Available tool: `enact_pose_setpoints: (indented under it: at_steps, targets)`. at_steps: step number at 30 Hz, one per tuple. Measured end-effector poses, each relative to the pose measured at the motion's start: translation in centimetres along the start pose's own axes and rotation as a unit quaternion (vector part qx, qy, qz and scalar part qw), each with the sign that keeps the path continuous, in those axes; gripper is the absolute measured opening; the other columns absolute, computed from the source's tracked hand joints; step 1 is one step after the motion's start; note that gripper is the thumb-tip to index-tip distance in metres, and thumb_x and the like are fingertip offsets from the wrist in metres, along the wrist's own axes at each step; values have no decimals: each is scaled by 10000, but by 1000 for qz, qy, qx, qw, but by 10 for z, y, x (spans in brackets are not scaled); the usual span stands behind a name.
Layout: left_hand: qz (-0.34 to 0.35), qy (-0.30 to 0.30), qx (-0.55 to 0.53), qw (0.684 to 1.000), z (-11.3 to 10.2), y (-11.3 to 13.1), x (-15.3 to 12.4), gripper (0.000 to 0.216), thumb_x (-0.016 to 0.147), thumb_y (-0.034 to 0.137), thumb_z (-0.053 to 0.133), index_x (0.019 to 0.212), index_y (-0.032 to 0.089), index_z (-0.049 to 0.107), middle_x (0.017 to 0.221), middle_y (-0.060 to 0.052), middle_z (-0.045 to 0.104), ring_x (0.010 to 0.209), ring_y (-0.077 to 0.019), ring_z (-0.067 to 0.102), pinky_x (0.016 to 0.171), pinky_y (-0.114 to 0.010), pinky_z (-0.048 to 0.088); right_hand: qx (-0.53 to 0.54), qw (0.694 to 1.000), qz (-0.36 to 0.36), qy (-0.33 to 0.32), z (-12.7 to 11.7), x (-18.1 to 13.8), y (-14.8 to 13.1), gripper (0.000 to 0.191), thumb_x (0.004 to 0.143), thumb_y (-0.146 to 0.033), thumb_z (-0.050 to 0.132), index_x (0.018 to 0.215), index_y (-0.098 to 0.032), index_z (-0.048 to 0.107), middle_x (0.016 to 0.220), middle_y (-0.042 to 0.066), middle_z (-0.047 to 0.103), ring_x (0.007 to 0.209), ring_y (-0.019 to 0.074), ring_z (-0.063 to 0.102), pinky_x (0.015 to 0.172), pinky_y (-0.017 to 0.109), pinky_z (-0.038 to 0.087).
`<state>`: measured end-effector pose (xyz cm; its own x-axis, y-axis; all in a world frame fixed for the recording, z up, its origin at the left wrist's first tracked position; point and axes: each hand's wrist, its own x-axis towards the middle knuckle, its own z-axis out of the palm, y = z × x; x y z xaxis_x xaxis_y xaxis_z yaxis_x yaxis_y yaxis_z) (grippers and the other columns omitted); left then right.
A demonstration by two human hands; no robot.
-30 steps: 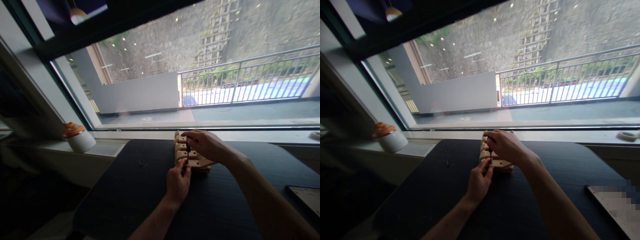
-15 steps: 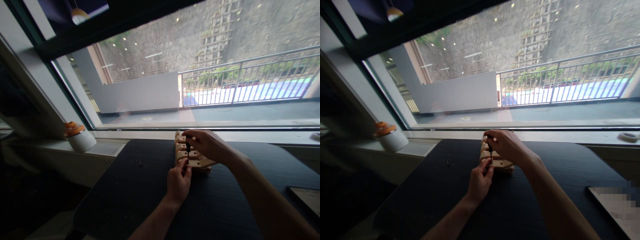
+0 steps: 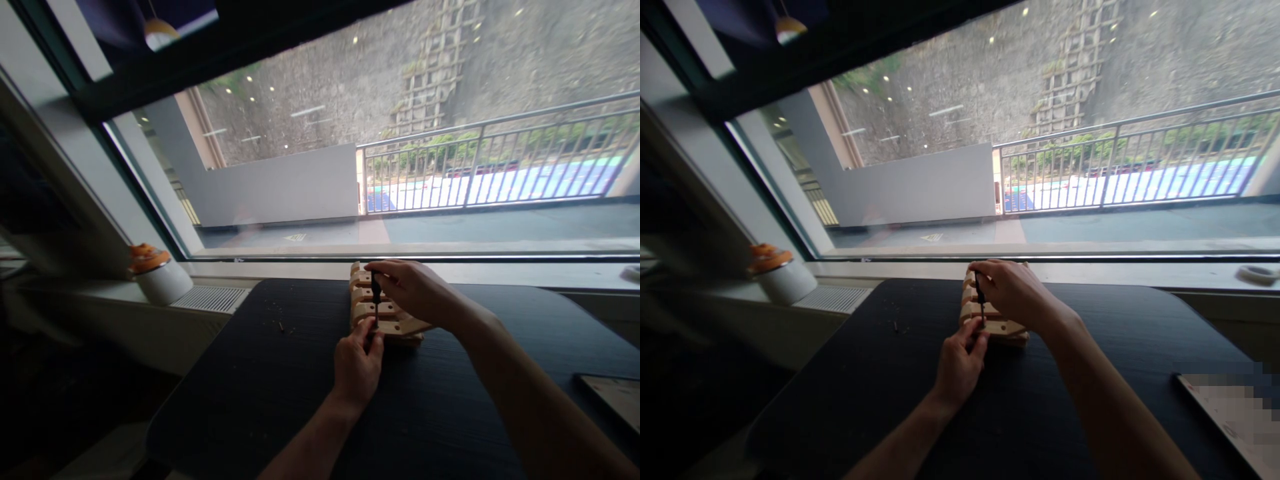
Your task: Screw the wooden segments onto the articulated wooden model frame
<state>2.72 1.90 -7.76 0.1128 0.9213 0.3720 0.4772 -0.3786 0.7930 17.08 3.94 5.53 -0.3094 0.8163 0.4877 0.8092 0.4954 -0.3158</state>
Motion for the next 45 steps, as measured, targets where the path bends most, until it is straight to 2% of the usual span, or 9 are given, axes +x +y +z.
enact_pose_setpoints:
  at_steps: [4,11,15,19,25,30,36,40,45]
  targets:
    - [1,-3,4,1000,-1,0,0,323,891,345,490,1155,220,629,703,-9,714,590,-152,666,627,-239,542,5,1000,-1,-3,-1,0,2,338,898,-309,454,1119,-220,693,716,23,726,570,144,605,565,242,388]
    - [-2,-2,2,1000,-2,2,0,312,891,330,491,1147,224,634,754,-20,731,689,-172,694,658,-247,549,38,999,-6,7,-3,-1,7,305,889,-339,482,1034,-201,712,829,37,738,666,153,641,578,228,415]
    - [-3,4,-1,1000,-3,4,0,299,884,311,501,1135,228,640,851,-32,747,801,-194,707,720,-267,556,26,1000,13,8,-4,-1,6,291,868,-395,512,917,-196,718,684,19,703,550,136,587,504,228,377]
    - [3,5,-18,1000,-3,4,1,287,873,265,509,1124,234,645,990,-35,741,873,-195,705,797,-271,544,36,999,26,17,1,0,8,301,854,-444,524,885,-202,700,679,16,687,547,138,579,507,235,390]
    - [2,10,-14,1000,-3,4,1,294,863,252,511,1121,236,650,1011,-31,737,888,-204,704,823,-278,539,61,997,25,29,11,3,7,218,859,-365,517,875,-199,657,687,17,669,569,146,596,532,241,440]
    - [1,4,-20,1000,-4,5,2,313,850,238,514,1132,231,650,1022,-36,735,916,-206,700,857,-270,533,86,996,-18,32,9,2,6,250,886,-324,478,950,-228,699,904,60,717,790,185,661,688,271,507]
    - [4,8,-13,1000,-4,5,3,322,837,215,518,1132,224,647,1029,-43,732,924,-207,699,832,-256,541,122,992,2,-42,5,-5,9,377,909,-289,431,1233,-244,620,1162,92,680,998,228,653,805,319,523]
    - [20,18,-24,999,-3,5,2,300,843,211,521,1112,235,650,1026,-34,733,919,-197,702,834,-246,543,118,991,20,-52,1,-8,5,381,918,-327,446,1254,-256,611,1151,87,686,996,240,657,799,324,526]
    - [22,22,-11,999,-1,3,3,297,848,214,518,1111,242,651,1031,-26,733,930,-199,701,840,-251,546,132,990,34,-47,-1,-7,3,363,897,-362,500,1220,-266,635,990,56,736,782,207,686,697,295,535]
